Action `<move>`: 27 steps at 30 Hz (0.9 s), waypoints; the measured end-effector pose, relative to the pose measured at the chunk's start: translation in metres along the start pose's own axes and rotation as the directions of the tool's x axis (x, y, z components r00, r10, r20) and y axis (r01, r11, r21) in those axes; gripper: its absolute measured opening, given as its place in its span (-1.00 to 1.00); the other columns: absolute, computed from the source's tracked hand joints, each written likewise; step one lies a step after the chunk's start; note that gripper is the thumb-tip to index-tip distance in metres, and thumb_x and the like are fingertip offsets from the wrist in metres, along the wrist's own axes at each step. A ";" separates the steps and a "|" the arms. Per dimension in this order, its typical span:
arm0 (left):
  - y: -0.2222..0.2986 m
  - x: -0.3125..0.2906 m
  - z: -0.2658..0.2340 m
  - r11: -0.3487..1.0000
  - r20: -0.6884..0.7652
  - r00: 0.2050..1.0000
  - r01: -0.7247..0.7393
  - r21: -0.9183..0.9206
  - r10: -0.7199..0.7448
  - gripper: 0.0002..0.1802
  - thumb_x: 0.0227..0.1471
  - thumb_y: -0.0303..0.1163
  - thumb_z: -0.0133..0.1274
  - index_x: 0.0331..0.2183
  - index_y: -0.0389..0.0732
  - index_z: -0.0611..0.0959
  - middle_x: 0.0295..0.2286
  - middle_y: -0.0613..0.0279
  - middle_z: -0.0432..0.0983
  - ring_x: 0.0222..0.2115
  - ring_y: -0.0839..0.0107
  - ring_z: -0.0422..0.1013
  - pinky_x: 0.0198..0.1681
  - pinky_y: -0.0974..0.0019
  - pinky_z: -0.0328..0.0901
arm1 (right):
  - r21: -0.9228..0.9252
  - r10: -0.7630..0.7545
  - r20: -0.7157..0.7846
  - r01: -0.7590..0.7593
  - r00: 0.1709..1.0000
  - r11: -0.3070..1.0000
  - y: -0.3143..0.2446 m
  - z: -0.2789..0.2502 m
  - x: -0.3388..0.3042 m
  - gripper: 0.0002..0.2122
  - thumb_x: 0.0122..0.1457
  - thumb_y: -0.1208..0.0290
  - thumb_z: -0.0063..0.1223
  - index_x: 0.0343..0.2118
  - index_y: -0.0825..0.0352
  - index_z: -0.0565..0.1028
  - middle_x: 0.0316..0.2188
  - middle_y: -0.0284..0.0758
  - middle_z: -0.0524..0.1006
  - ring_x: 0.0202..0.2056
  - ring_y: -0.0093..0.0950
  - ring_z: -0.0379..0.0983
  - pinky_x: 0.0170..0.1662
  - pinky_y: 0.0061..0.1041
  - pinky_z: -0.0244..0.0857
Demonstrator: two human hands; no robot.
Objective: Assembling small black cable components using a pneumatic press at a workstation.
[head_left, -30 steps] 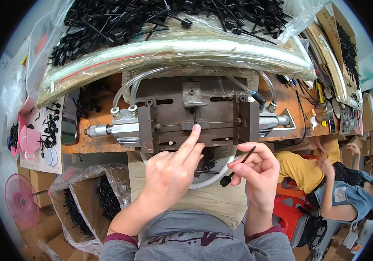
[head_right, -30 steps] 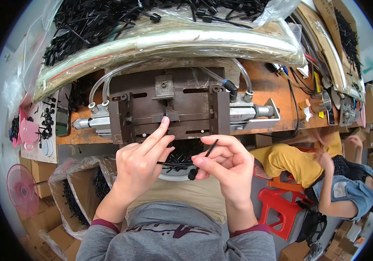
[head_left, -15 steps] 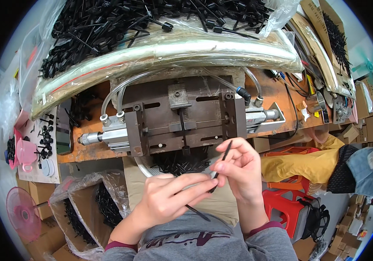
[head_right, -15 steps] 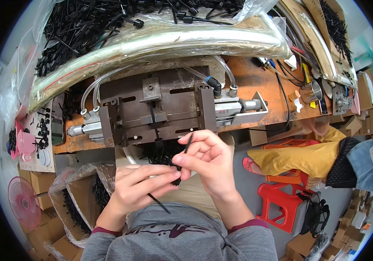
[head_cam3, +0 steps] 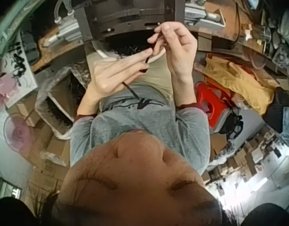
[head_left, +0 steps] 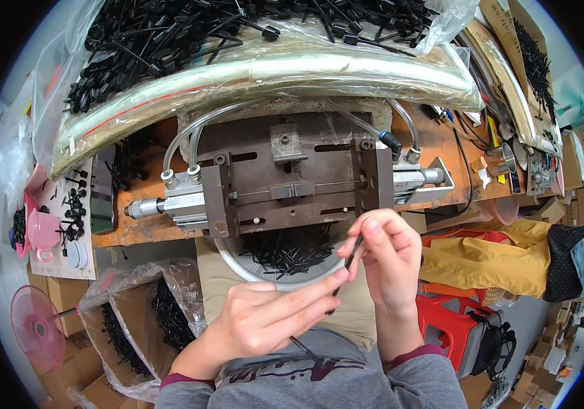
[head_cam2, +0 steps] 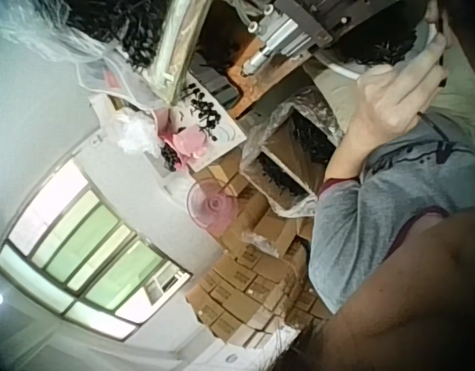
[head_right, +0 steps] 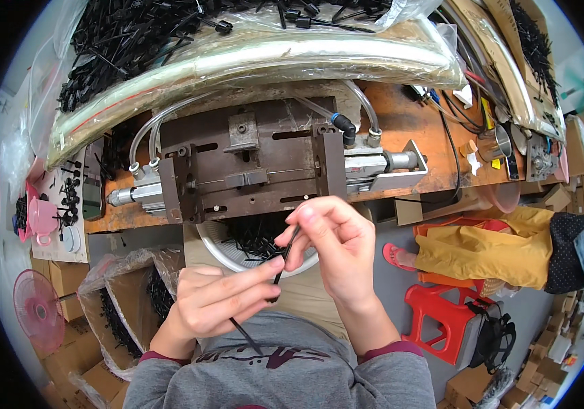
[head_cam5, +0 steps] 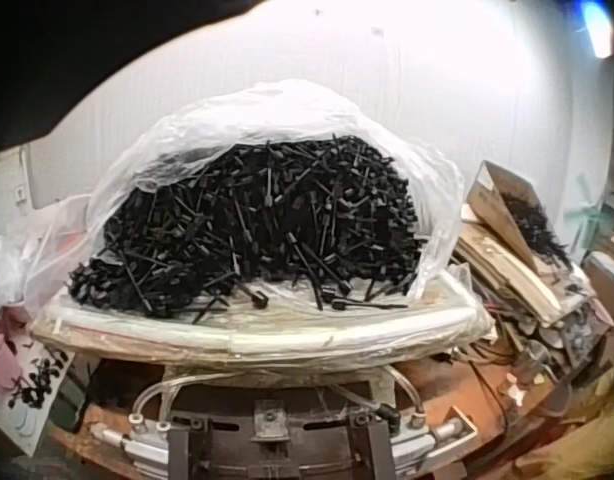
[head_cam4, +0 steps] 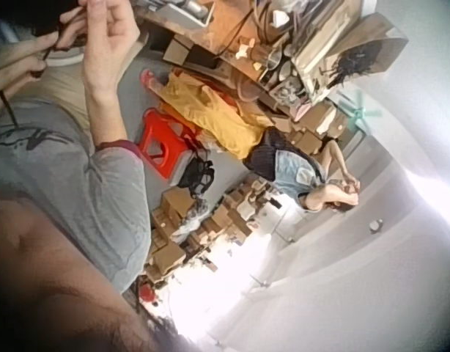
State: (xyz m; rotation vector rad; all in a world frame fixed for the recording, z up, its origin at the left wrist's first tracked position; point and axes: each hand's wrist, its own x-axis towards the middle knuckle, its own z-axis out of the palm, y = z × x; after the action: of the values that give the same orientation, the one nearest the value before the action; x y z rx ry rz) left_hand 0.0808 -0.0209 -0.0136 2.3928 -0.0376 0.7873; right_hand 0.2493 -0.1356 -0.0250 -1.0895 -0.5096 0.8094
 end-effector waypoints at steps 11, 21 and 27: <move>-0.004 -0.005 0.003 0.999 -0.042 0.999 -0.027 -0.026 0.026 -0.66 -0.33 -0.44 0.29 -0.32 -0.15 0.76 -0.14 0.21 0.62 -0.73 0.65 0.29 -0.68 0.55 0.12 | -0.027 -0.028 0.043 0.029 0.999 0.999 0.004 0.010 -0.003 -0.78 0.38 0.39 -0.18 -0.29 0.45 0.42 -0.51 -0.12 0.57 -0.69 -0.58 0.43 -0.60 -0.68 0.30; -0.006 -0.007 0.002 0.999 -0.054 0.998 -0.040 -0.011 0.040 -0.67 -0.33 -0.45 0.29 -0.34 -0.18 0.76 -0.15 0.18 0.62 -0.73 0.66 0.29 -0.68 0.55 0.09 | -0.058 -0.054 0.059 0.057 0.997 0.997 0.009 0.012 -0.003 -0.79 0.37 0.39 -0.15 -0.27 0.45 0.43 -0.50 -0.13 0.57 -0.66 -0.57 0.45 -0.59 -0.67 0.32; -0.007 -0.010 0.002 0.999 -0.049 0.999 -0.006 -0.040 0.005 -0.69 -0.33 -0.45 0.28 -0.36 -0.18 0.75 -0.15 0.17 0.62 -0.71 0.65 0.33 -0.68 0.56 0.11 | -0.037 -0.083 0.078 0.086 0.993 0.996 0.010 0.013 -0.008 -0.82 0.35 0.44 -0.11 -0.25 0.48 0.44 -0.47 -0.14 0.57 -0.61 -0.54 0.48 -0.58 -0.65 0.35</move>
State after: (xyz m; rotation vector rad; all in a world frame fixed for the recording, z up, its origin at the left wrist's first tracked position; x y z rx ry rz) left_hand 0.0751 -0.0183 -0.0238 2.3356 -0.0401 0.8389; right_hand 0.2318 -0.1325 -0.0291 -1.0702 -0.6352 0.7719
